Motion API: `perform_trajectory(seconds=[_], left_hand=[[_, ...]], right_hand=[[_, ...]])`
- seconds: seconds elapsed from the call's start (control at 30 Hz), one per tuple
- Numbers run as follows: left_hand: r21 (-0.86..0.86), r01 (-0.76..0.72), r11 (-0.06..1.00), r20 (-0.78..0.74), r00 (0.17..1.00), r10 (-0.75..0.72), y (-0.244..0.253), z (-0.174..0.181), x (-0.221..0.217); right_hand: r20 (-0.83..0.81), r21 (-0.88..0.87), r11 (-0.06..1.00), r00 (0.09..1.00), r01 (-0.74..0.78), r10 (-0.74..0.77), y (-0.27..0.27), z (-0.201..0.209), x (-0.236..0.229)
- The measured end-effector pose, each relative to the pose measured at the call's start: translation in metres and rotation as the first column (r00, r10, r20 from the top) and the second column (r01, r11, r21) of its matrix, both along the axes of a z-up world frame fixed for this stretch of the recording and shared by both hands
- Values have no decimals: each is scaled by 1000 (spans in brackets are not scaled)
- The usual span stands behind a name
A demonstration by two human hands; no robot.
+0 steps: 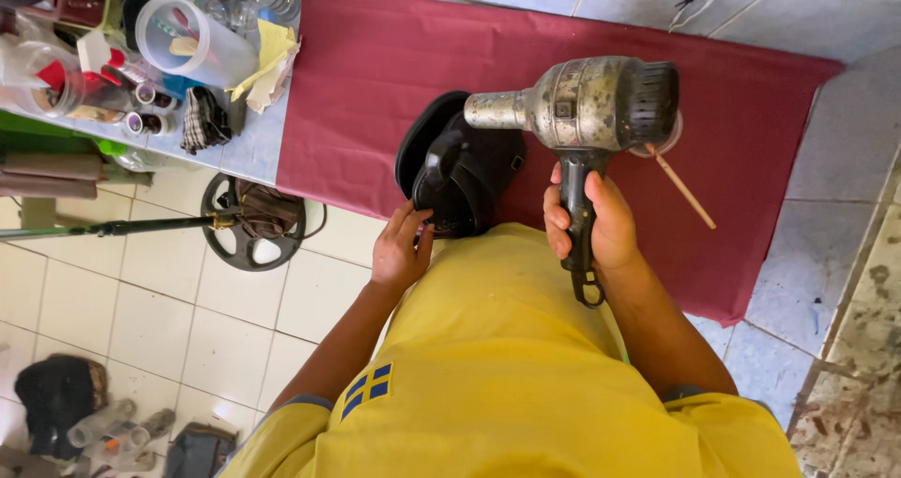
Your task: The person paints a black handbag with a brush, applying a dark substance to the exterior and interior surfaces. They then use a heat gun to dry the painted areas.
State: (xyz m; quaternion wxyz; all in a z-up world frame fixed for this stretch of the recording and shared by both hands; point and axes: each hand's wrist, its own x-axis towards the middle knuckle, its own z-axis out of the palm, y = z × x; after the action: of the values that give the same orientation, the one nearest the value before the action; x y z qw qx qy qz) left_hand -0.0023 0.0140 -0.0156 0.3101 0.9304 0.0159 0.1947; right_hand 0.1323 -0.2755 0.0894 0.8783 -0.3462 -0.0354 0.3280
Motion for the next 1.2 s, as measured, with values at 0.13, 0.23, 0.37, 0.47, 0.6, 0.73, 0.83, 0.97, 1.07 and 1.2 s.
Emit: perform_trajectory(seconds=[0.13, 0.23, 0.37, 0.47, 0.6, 0.73, 0.83, 0.97, 1.07, 1.2], left_hand=[[10, -26, 1000, 9, 1000, 26, -8, 5, 0], [1, -39, 999, 30, 999, 39, -15, 2, 1], [-30, -40, 999, 27, 999, 40, -20, -4, 5], [-42, -28, 999, 35, 999, 30, -22, -10, 11], [-27, -15, 1000, 71, 997, 16, -27, -18, 18], [-41, -26, 999, 78, 997, 29, -29, -20, 23], [-8, -11, 1000, 102, 995, 12, -27, -21, 25], [-14, -38, 999, 107, 993, 39, -25, -18, 28], [-44, -66, 997, 95, 993, 70, -22, -19, 32], [-83, -61, 995, 37, 997, 64, -17, -27, 34]], right_hand=[[156, -73, 997, 988, -1, 12, -2, 48, -1], [228, -120, 993, 972, -24, 51, -8, 69, -5], [311, -227, 974, 947, -3, 76, -14, 96, -12], [360, -324, 946, 925, 0, 123, -16, 113, -14], [421, -430, 903, 888, 18, 182, -19, 116, -18], [449, -482, 876, 862, 13, 234, -32, 104, -19], [467, -533, 846, 837, 9, 286, -33, 102, -17], [525, -552, 833, 756, -47, 391, -44, 81, -24], [556, -600, 799, 701, -33, 447, -57, 53, -34], [597, -696, 718, 573, 21, 562, -39, 51, -36]])
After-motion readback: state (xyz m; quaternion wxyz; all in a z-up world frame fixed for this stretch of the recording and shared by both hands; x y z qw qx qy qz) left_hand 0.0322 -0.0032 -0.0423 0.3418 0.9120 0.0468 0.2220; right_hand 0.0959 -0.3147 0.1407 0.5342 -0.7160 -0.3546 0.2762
